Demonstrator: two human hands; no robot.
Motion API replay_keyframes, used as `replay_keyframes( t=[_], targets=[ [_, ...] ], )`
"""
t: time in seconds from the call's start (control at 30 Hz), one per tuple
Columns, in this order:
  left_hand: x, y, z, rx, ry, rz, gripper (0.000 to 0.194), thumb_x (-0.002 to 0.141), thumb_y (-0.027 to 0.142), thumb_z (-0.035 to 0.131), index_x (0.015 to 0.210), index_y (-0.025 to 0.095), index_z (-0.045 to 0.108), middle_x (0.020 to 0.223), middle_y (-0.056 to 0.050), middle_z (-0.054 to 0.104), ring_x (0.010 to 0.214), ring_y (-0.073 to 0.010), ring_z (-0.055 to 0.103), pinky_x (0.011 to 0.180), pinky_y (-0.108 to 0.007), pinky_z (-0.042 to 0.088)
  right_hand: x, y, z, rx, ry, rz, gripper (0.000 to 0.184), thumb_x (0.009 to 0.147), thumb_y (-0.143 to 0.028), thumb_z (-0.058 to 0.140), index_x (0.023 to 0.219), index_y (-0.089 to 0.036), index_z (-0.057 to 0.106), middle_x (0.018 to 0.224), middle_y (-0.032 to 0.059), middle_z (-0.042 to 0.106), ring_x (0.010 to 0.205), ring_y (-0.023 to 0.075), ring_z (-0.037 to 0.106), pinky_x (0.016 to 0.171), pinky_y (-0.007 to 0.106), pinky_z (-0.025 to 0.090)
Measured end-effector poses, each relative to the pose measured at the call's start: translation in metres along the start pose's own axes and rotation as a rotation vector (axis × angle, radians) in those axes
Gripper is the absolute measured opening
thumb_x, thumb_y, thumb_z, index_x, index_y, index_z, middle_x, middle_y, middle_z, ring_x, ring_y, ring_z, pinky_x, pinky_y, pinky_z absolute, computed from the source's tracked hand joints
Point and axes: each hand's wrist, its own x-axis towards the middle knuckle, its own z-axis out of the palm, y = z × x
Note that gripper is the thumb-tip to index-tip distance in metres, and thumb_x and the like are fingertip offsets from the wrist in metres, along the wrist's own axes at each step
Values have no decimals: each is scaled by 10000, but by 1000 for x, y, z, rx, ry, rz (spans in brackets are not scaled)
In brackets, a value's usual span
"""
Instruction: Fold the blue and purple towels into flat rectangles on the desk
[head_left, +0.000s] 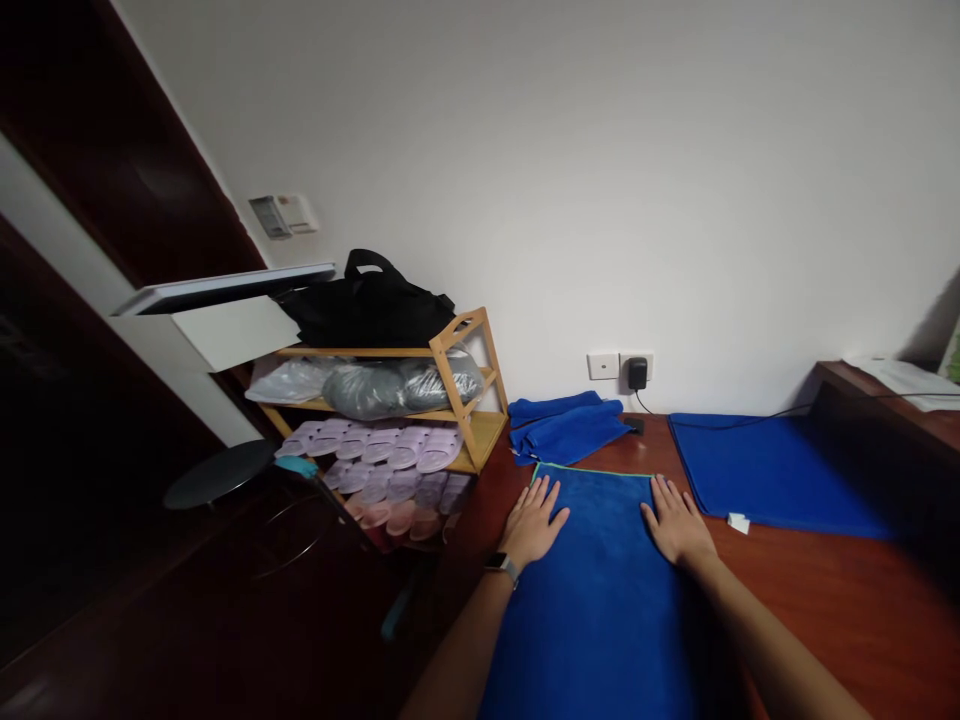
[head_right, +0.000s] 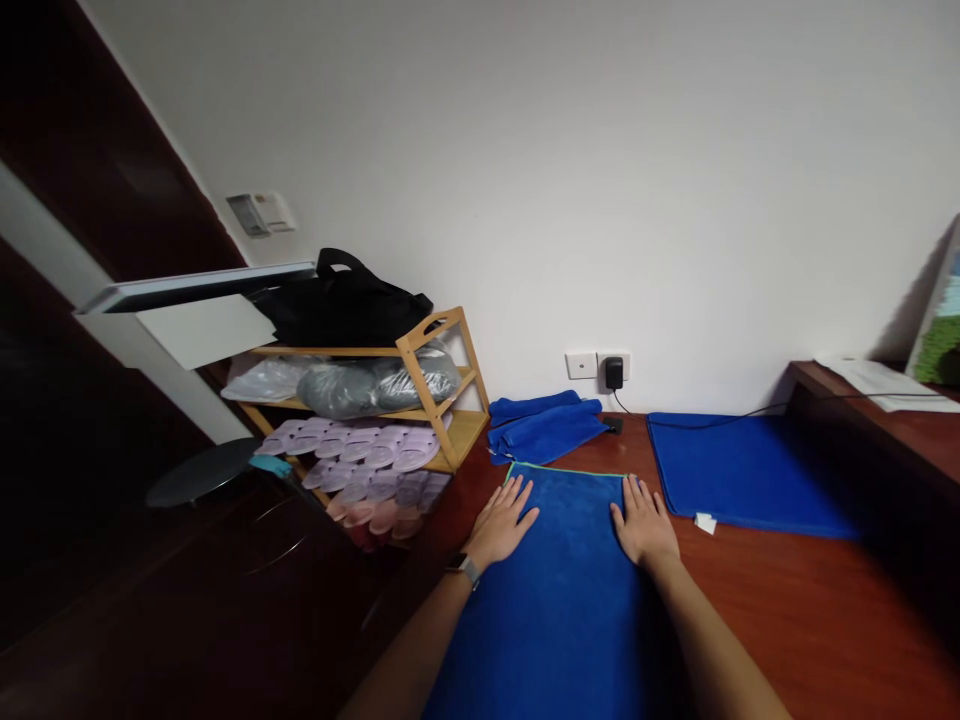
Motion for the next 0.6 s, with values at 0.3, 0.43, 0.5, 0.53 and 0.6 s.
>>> replay_keyframes(
  t=[0.3,0.43,0.5,0.53,0.6],
  targets=[
    [1,2,13,-1,72,-7,689,1052,605,197,1608,222,329,1694,-77,270,1570,-226,201,1280,-445,186,-23,-17,-13,-54,13,70,702,1024,-444,144,1632,-93,156,1715,70,142,1583,221,90,1278,430,77],
    [2,0,13,-7,71,-7,685,1050,608,198,1608,233,329,1690,-65,283,1568,-221,208,1279,-447,182,-59,-20,1,-44,18,60,714,1021,-483,124,1631,-117,184,1709,54,163,1583,230,99,1279,449,96],
    [2,-2,8,-7,51,-7,678,1051,602,206,1609,236,327,1689,-63,282,1566,-222,212,1278,-450,185,-70,-21,6,-39,-3,72,719,1021,-492,120,1631,-115,164,1709,50,158,1581,226,107,1281,444,98],
    [3,-2,4,-5,39,-6,673,1052,595,213,1607,234,331,1688,-65,285,1565,-226,218,1278,-453,185,-73,-22,6,-39,-5,74,718,1023,-492,118,1632,-114,149,1710,45,146,1582,221,101,1283,439,89],
    [3,3,-3,6,32,4,656,1060,565,219,1599,215,353,1680,-78,303,1560,-233,233,1280,-458,178,-75,-24,4,-41,-8,76,709,1025,-486,112,1631,-118,134,1711,30,123,1583,207,84,1285,427,70]
  ],
)
